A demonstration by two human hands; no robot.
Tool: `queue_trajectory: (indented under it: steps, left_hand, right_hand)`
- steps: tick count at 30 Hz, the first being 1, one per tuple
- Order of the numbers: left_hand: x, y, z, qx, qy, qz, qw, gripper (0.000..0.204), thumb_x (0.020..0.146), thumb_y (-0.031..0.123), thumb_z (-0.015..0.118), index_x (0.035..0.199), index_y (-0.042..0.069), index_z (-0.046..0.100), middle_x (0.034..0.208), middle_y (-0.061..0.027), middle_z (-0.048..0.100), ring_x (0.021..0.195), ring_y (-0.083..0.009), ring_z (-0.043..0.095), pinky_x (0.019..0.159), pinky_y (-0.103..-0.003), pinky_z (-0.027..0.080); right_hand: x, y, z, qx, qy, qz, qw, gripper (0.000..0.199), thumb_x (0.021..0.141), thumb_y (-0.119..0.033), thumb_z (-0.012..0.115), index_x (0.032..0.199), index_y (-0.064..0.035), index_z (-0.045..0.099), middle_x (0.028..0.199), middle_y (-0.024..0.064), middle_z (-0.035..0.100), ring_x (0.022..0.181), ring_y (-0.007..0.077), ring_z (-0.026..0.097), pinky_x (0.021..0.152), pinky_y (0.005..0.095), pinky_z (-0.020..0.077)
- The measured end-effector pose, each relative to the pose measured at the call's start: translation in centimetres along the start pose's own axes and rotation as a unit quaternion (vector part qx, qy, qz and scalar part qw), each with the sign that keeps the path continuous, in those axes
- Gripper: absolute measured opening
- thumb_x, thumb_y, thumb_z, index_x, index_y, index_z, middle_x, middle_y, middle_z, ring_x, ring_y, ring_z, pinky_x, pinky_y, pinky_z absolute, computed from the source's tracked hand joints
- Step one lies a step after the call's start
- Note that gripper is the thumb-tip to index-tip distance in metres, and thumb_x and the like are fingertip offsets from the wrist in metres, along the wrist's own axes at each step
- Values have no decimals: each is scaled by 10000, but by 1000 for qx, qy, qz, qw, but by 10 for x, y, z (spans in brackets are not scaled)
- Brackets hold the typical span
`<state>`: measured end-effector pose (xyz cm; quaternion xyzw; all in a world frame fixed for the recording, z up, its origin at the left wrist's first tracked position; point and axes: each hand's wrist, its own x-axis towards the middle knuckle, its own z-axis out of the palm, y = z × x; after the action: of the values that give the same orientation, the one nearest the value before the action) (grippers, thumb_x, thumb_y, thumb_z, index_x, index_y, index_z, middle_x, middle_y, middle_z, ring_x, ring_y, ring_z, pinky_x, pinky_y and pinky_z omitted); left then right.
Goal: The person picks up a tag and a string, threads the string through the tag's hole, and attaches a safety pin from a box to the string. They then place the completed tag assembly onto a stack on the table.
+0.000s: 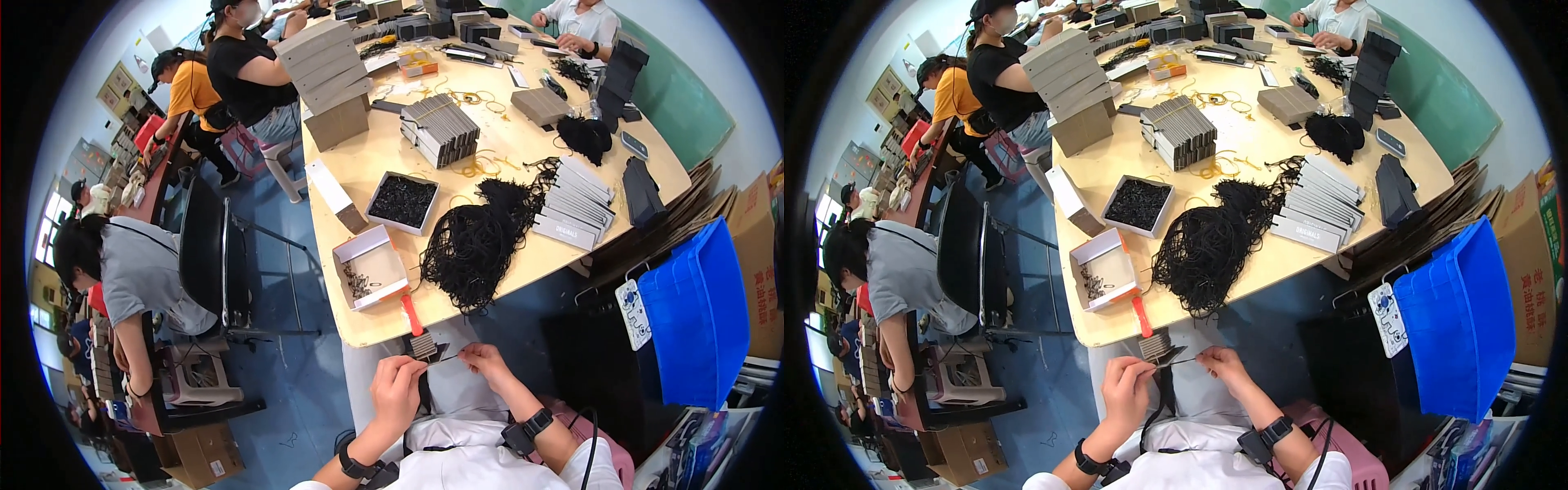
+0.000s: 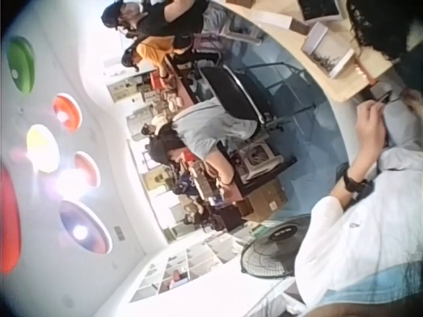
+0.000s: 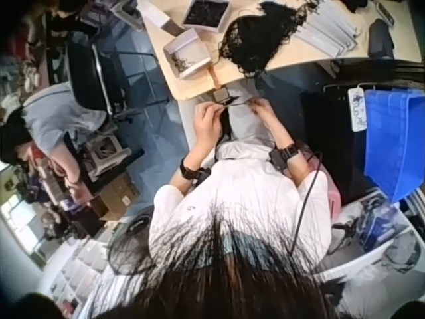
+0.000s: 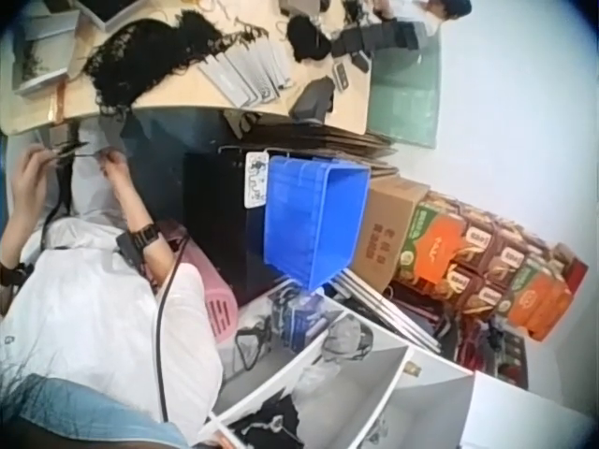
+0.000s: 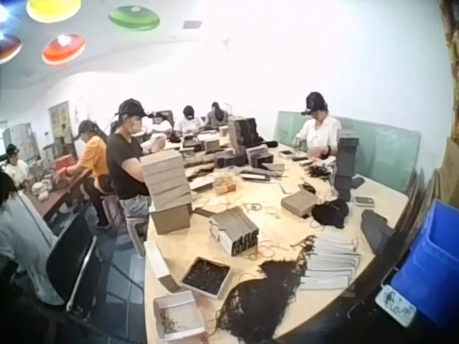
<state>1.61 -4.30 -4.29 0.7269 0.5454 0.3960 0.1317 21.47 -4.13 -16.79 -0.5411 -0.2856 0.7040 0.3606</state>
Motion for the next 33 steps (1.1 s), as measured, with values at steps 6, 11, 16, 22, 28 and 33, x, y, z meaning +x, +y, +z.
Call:
queue_trajectory:
  steps: [6,11,16,22,28,33]
  left_hand:
    - [-11,0,2,-2,-40,14,999,143,705,-27,704,799,55,634,806,-69,603,764,-245,573,631,-355,444]
    - [-10,6,3,-3,-53,-57,997,127,739,26,704,831,58,624,809,-60,611,772,-247,568,689,-350,412]
    - [-7,4,7,-52,-53,-73,995,96,774,36,685,821,40,602,796,-80,607,783,-262,547,704,-345,405]
    - [-6,0,10,-107,-66,-112,986,70,800,25,649,805,8,581,797,-102,595,773,-262,532,711,-343,419]
    - [-8,-1,7,-129,-76,-115,982,63,823,38,631,826,5,577,814,-105,589,790,-253,530,731,-326,423]
    - [-6,-2,-8,-208,-138,-170,953,64,880,66,594,891,8,571,907,-82,612,865,-180,546,805,-299,426]
  right_hand:
    - [-4,4,-1,-7,-22,-1,1000,113,839,-150,652,861,-39,655,692,-19,576,616,71,499,553,220,372]
    - [-7,8,-3,1,-39,4,999,154,838,-205,681,847,-52,662,707,-28,574,639,63,491,566,213,367]
    - [-8,11,-3,-9,-37,15,999,167,839,-212,677,869,-48,666,722,-31,584,643,63,490,576,216,369]
    - [-11,5,-1,-27,-35,12,999,173,840,-212,677,893,-48,675,736,-33,592,646,64,495,573,215,370]
    - [-24,-15,-7,-41,-32,-23,998,163,872,-171,648,956,-38,694,755,-27,592,658,51,499,558,200,378]
    - [-47,-66,-2,-114,-71,-151,979,118,872,-110,642,941,-36,703,849,-9,580,669,56,515,551,200,396]
